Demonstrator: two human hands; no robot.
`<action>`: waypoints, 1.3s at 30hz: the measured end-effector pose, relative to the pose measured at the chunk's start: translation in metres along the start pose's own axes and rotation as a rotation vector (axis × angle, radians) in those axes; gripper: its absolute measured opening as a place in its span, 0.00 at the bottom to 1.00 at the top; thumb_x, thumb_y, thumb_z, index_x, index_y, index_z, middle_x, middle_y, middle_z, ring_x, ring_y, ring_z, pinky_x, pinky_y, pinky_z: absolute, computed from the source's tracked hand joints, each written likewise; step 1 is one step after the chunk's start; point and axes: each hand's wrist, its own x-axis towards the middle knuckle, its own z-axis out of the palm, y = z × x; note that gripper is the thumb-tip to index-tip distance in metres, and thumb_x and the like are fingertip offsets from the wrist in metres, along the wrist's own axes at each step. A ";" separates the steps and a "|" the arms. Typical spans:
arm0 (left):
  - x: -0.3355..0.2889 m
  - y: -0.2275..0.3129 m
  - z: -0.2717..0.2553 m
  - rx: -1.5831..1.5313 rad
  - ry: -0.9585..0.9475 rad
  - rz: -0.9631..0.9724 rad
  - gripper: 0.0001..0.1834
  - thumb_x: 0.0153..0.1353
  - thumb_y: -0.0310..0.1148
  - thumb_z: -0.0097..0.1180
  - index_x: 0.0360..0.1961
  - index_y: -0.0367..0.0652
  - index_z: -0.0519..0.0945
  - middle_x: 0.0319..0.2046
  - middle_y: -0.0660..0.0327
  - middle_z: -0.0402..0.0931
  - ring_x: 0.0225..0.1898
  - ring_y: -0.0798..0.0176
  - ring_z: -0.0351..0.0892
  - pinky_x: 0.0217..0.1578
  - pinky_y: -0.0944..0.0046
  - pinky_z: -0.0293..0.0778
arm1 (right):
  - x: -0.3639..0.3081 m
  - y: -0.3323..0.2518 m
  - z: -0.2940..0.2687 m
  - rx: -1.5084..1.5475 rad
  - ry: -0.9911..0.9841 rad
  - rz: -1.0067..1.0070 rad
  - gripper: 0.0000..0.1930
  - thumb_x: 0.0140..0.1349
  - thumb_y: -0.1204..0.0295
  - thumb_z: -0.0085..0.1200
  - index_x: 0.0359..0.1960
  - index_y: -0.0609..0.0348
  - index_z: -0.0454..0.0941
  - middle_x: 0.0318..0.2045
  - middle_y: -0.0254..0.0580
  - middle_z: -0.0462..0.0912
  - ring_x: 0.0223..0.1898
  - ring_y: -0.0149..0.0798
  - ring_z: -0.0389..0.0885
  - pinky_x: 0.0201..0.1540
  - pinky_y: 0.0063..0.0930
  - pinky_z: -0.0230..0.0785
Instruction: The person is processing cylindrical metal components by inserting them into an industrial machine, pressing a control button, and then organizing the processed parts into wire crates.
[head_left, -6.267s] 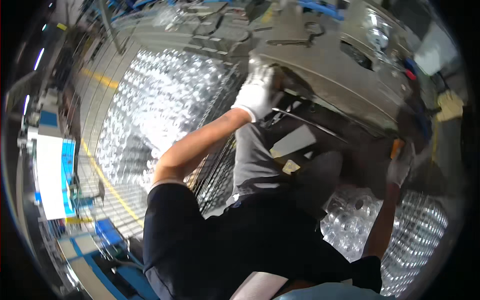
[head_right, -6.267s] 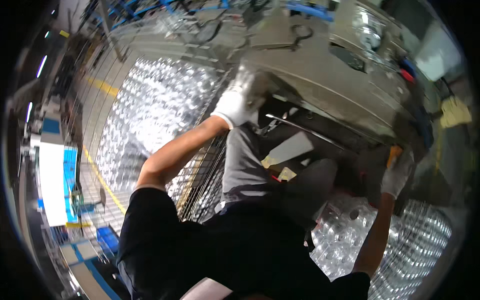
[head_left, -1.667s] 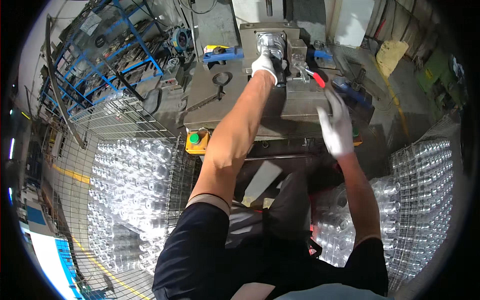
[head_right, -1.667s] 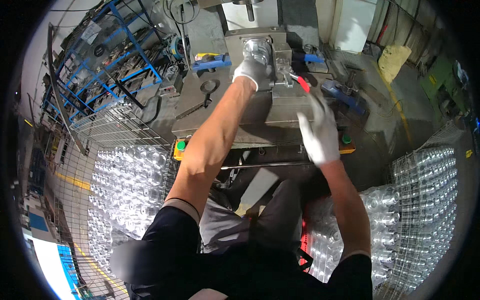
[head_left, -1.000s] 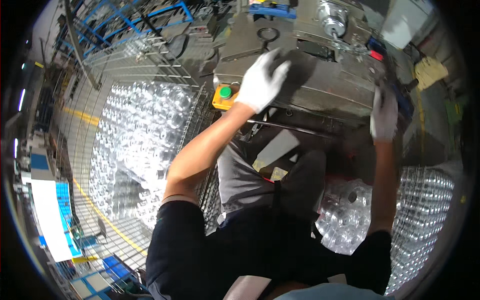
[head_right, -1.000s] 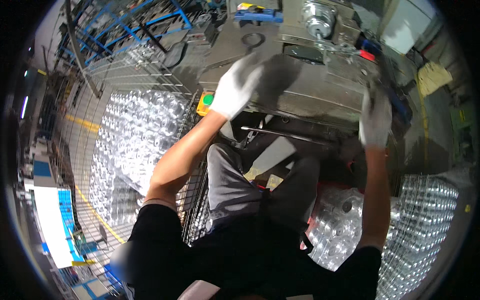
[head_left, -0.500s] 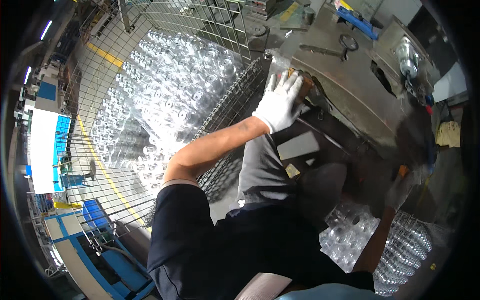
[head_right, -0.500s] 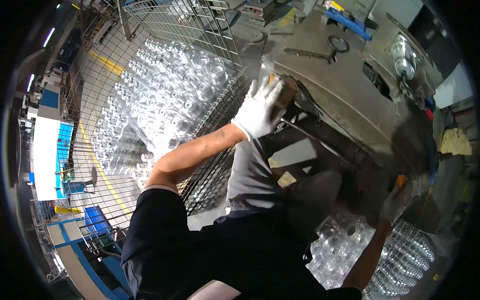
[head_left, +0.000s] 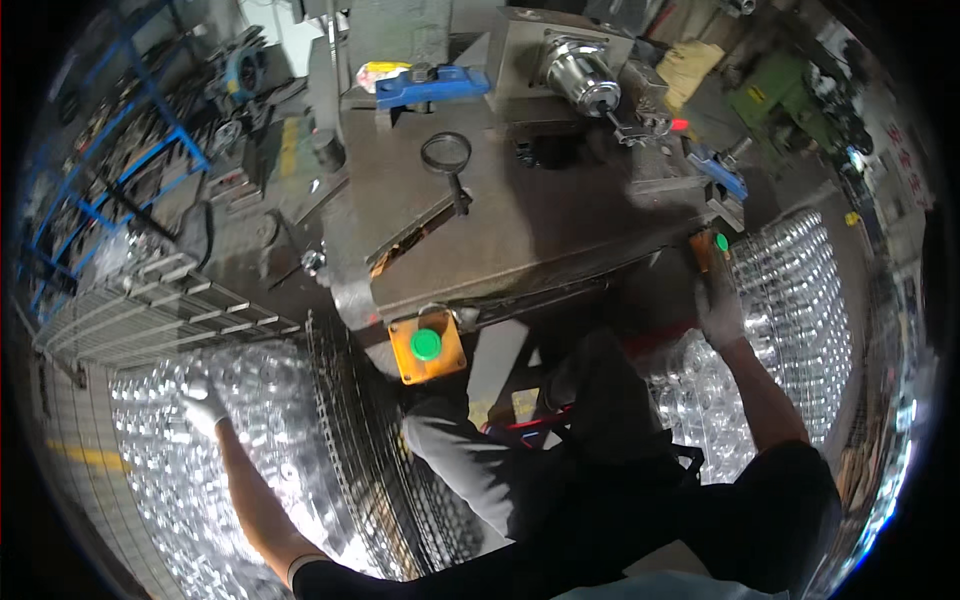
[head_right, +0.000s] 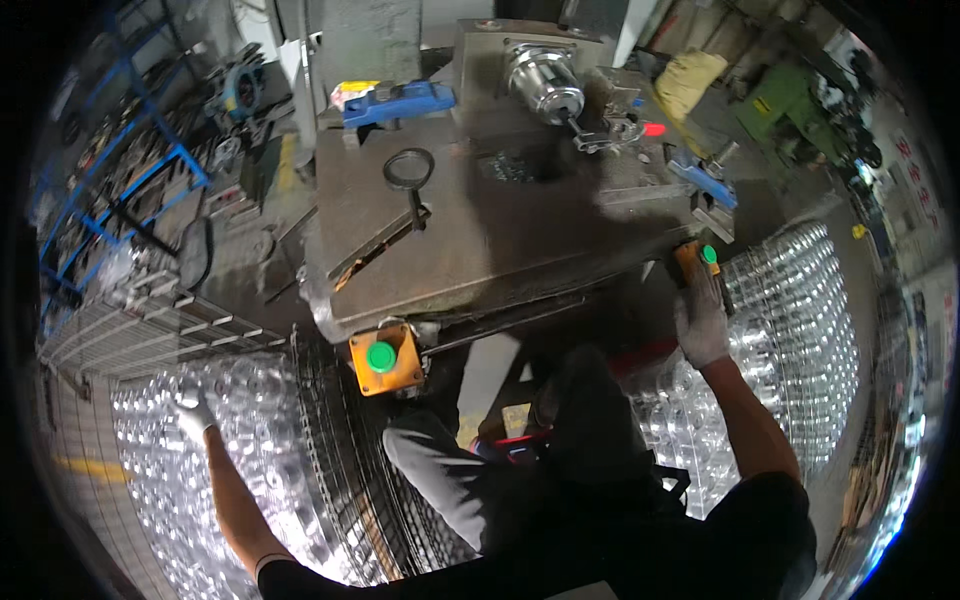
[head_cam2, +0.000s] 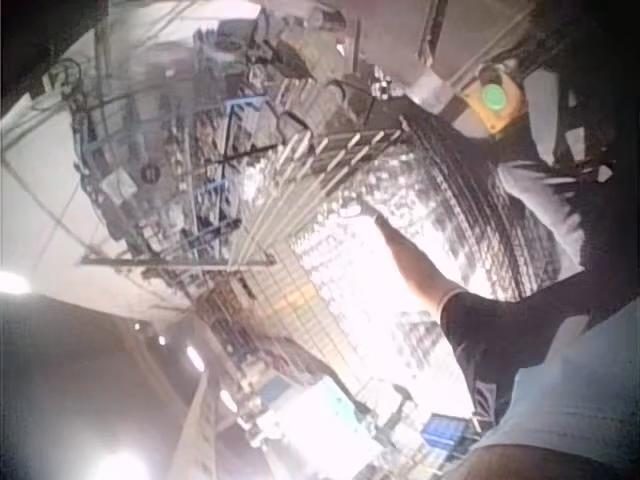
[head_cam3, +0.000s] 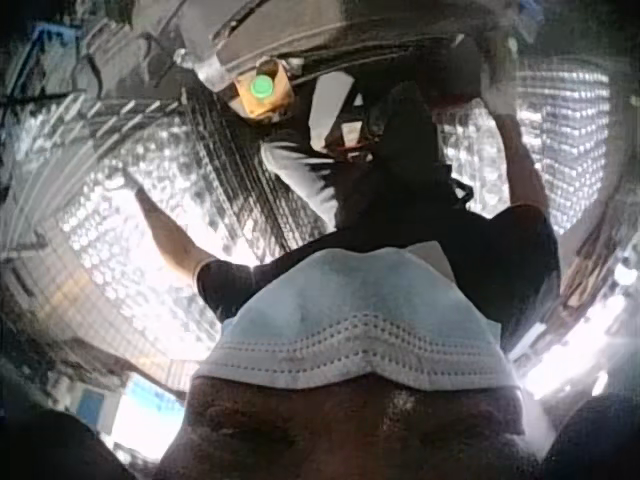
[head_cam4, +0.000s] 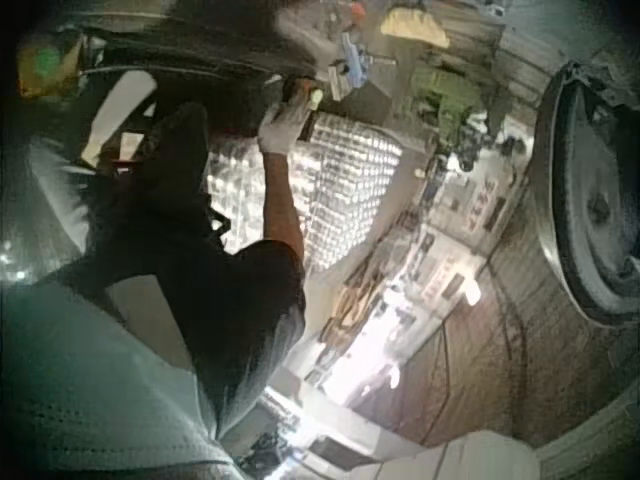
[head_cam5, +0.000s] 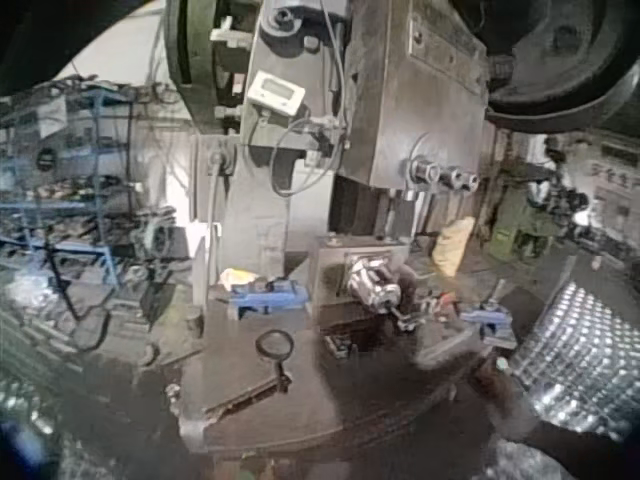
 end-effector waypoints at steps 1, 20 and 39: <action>0.041 -0.044 0.041 0.119 0.217 -0.005 0.46 0.49 0.61 0.56 0.65 0.51 0.57 0.44 0.45 0.76 0.40 0.48 0.80 0.36 0.47 0.78 | 0.011 -0.008 0.000 -0.006 0.004 0.002 0.29 0.63 0.67 0.43 0.64 0.63 0.53 0.63 0.58 0.57 0.66 0.54 0.52 0.67 0.41 0.45; 0.011 -0.020 -0.017 -0.644 0.416 -0.053 0.36 0.50 0.41 0.67 0.56 0.35 0.68 0.50 0.51 0.74 0.48 0.55 0.75 0.51 0.61 0.70 | 0.207 -0.046 -0.031 0.021 0.125 0.038 0.14 0.51 0.66 0.54 0.37 0.61 0.73 0.32 0.59 0.78 0.39 0.61 0.75 0.42 0.45 0.68; -0.322 -0.020 -0.129 -1.956 -0.695 -0.206 0.35 0.61 0.54 0.49 0.62 0.44 0.60 0.59 0.51 0.62 0.60 0.51 0.62 0.59 0.47 0.61 | 0.290 -0.180 0.053 1.250 0.457 0.452 0.35 0.45 0.63 0.67 0.51 0.64 0.63 0.45 0.45 0.76 0.42 0.39 0.76 0.45 0.30 0.68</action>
